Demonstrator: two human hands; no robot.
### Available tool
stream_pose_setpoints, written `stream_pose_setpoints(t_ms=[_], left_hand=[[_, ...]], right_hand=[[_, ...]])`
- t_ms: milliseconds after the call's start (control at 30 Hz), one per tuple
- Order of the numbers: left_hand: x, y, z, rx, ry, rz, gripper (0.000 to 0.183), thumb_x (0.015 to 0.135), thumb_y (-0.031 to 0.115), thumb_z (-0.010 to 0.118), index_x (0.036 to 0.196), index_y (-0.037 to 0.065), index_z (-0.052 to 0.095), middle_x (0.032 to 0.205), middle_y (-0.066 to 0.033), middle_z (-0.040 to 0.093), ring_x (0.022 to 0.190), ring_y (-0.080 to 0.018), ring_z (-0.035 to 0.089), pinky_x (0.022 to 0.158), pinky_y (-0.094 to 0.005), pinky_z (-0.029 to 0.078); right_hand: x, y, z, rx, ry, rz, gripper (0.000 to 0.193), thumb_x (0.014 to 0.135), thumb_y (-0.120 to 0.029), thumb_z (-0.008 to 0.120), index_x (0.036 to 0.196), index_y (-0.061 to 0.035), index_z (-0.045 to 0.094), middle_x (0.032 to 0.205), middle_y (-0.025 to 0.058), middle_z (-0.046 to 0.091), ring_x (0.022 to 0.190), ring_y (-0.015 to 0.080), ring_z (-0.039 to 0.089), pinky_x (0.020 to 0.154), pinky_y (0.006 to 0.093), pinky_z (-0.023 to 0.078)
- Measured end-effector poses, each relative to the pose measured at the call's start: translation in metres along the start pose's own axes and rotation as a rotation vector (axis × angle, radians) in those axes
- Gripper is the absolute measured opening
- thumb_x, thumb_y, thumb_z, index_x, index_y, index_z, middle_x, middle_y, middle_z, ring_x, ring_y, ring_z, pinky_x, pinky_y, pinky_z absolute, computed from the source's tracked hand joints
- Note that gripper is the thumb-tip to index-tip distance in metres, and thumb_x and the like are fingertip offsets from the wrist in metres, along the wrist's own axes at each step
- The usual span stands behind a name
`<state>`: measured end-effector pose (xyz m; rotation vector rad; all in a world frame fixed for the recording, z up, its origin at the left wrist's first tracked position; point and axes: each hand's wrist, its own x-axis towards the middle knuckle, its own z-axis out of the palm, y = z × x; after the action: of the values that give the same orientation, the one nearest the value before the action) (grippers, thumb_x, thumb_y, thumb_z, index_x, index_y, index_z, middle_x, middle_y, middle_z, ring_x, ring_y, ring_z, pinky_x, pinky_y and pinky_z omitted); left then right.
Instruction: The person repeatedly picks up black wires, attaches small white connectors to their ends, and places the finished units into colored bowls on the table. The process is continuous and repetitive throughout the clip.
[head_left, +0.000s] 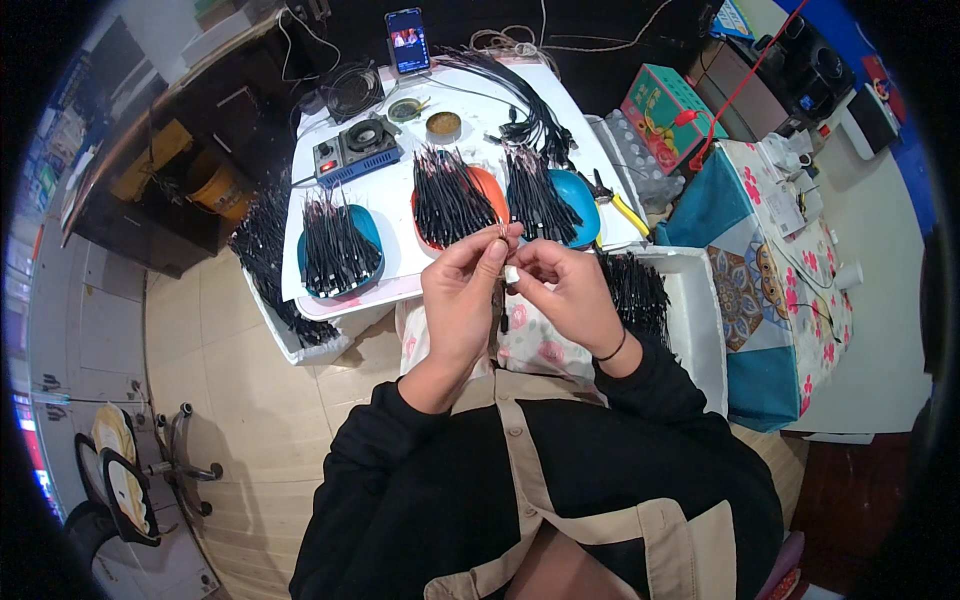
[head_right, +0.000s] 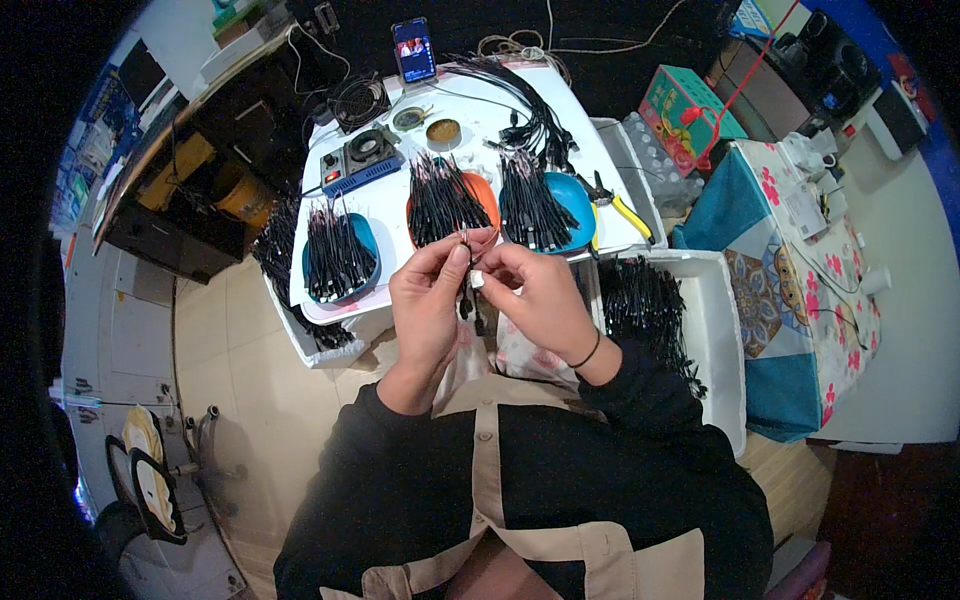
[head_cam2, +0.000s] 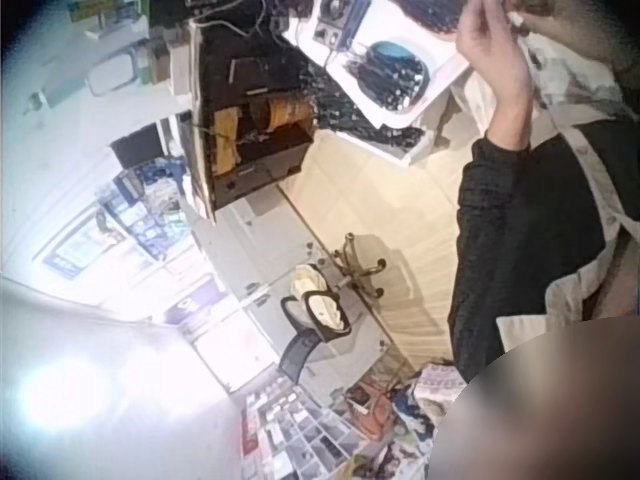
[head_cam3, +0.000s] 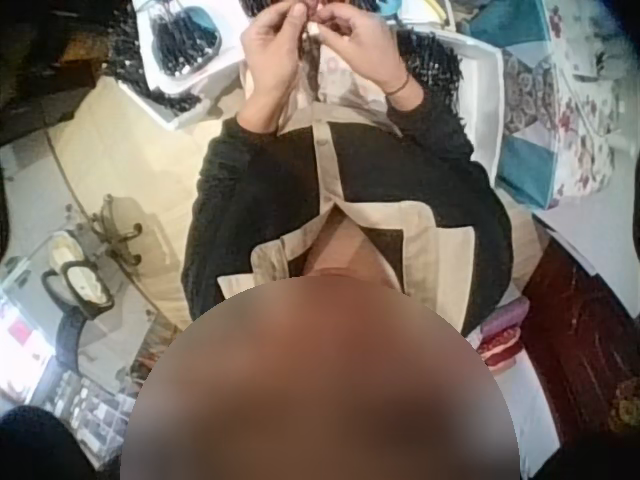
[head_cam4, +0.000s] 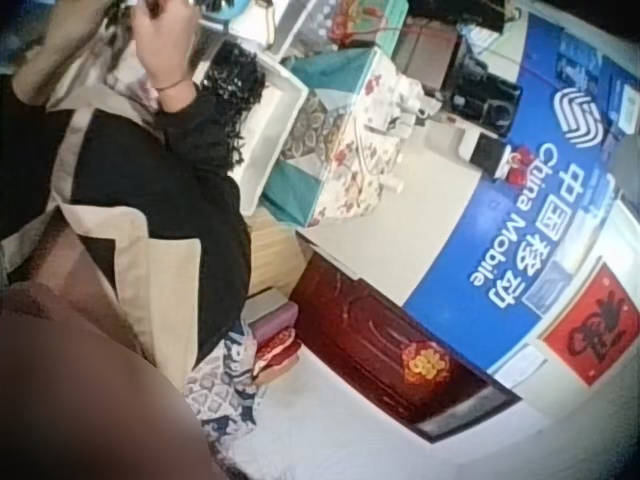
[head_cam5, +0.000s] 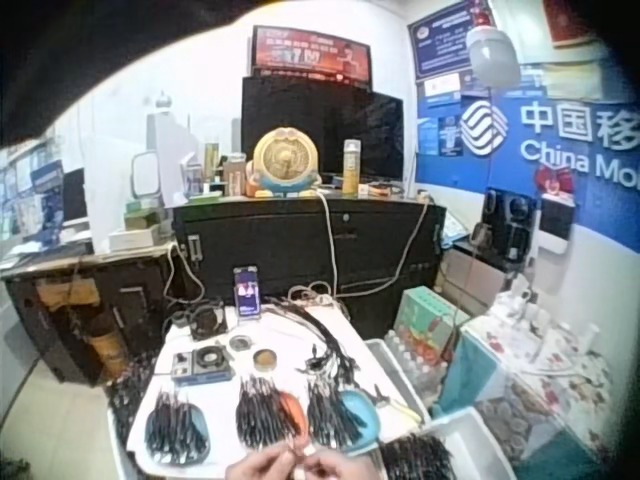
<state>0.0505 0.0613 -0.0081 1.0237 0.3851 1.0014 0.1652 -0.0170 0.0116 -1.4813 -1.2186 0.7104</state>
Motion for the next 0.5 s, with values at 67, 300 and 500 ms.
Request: stream_pose_setpoints(t_ms=[67,300,500], left_hand=[[-0.001,-0.001,-0.001,0.074,-0.008,0.051,0.018,0.094,0.007,0.057,0.105,-0.006,0.064,0.103,-0.0133,0.067,0.094,-0.0150,0.063,0.085,-0.0279,0.050],[-0.005,-0.002,-0.003,0.087,-0.033,-0.026,0.016,0.095,0.008,0.056,0.104,-0.004,0.062,0.089,-0.0068,0.065,0.072,-0.0085,0.058,0.064,-0.0198,0.046],[-0.003,-0.003,-0.009,-0.012,-0.065,-0.099,0.014,0.095,0.009,0.055,0.103,-0.002,0.060,0.077,-0.0033,0.059,0.055,-0.0025,0.040,0.049,-0.0181,0.030]], right_hand=[[0.002,-0.004,-0.007,-0.048,0.037,0.034,0.012,0.086,-0.001,0.064,0.097,0.0034,0.061,0.086,0.0040,0.065,0.077,0.0075,0.061,0.069,0.0216,0.049],[0.021,-0.006,-0.015,-0.081,0.110,-0.237,0.014,0.078,-0.004,0.068,0.091,0.0015,0.065,0.079,0.0060,0.059,0.067,0.0111,0.053,0.060,0.0231,0.042],[0.021,0.010,-0.003,0.487,0.049,-0.072,0.011,0.088,-0.005,0.063,0.096,0.0015,0.061,0.084,0.0050,0.061,0.075,0.0123,0.058,0.067,0.0237,0.047]])
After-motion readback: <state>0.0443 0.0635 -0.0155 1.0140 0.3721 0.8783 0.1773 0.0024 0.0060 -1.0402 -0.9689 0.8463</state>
